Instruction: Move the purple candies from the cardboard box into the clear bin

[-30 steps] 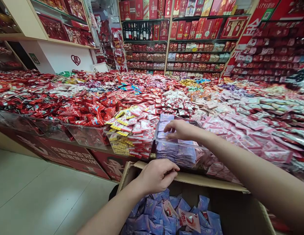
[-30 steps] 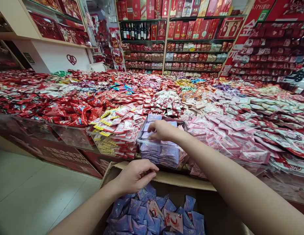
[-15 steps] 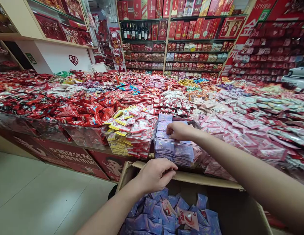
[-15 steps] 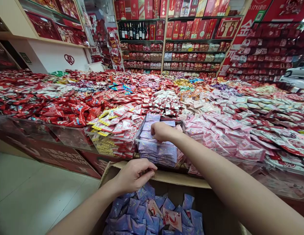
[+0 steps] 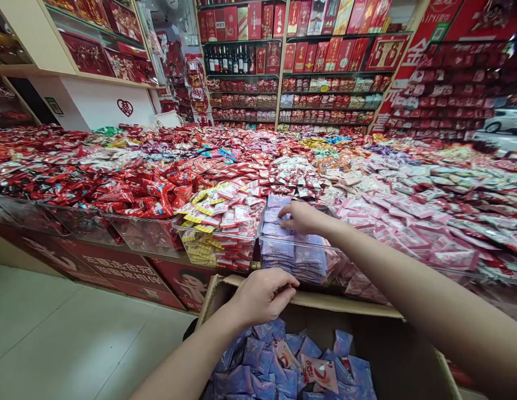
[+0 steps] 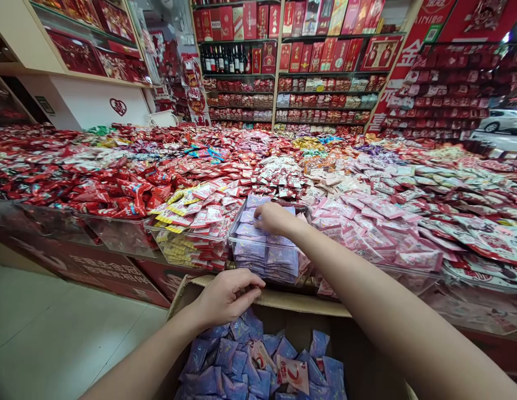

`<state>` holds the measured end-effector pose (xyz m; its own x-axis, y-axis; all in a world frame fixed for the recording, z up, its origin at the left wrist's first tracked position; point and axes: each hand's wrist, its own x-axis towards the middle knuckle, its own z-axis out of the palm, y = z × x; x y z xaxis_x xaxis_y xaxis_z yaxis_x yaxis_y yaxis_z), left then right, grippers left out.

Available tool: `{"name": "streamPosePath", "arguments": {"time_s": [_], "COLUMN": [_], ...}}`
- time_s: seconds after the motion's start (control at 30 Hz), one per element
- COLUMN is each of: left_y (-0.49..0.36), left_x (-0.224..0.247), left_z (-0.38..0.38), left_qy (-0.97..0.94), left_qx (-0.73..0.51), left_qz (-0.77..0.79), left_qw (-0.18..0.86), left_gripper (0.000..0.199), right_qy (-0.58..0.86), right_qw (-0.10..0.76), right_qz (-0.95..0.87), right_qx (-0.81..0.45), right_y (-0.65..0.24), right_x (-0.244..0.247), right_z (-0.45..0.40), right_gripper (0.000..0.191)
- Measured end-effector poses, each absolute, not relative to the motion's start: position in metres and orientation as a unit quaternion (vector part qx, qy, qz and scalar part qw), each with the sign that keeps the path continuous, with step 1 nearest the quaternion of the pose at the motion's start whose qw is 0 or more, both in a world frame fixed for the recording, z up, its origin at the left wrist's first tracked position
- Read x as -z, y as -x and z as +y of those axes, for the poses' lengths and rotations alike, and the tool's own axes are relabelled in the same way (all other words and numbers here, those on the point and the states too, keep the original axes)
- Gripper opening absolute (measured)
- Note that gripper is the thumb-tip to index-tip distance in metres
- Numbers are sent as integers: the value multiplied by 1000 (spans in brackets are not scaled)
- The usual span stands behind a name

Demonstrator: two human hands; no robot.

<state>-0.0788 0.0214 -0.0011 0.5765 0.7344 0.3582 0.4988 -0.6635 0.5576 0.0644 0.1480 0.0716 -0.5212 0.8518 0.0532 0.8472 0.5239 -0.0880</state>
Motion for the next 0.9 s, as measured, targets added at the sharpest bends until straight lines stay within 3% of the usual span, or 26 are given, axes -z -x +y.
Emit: {"name": "streamPosePath", "arguments": {"time_s": [0.1,0.27,0.33,0.67,0.83,0.9], "left_y": [78,77,76,76,77,77], "left_x": [2,5,6,10,15,15], "left_z": [21,23,23,27,28,27], "left_qy": [-864,-869,-869,-874,-880,-887], "left_qx": [-295,-292,-289,-279,-260,-247], "left_qz": [357,358,362,368,373,370], "left_qw": [197,180,174,150,138,123], "left_gripper": [18,18,18,19,19,19], "right_qy": [508,531,523,484,471,444], "right_qw": [55,-95,-102,-11,175,233], "right_qz": [-860,-842,-845,-868,-863,-860], "right_qx": [-8,-28,-46,-110,-52,-94], "right_y": [-74,-87,-88,-97,-108,-110], "right_x": [-78,-80,-75,-62,-80,-77], "right_z": [142,132,132,147,93,49], "right_gripper": [29,23,24,20,18,19]}}
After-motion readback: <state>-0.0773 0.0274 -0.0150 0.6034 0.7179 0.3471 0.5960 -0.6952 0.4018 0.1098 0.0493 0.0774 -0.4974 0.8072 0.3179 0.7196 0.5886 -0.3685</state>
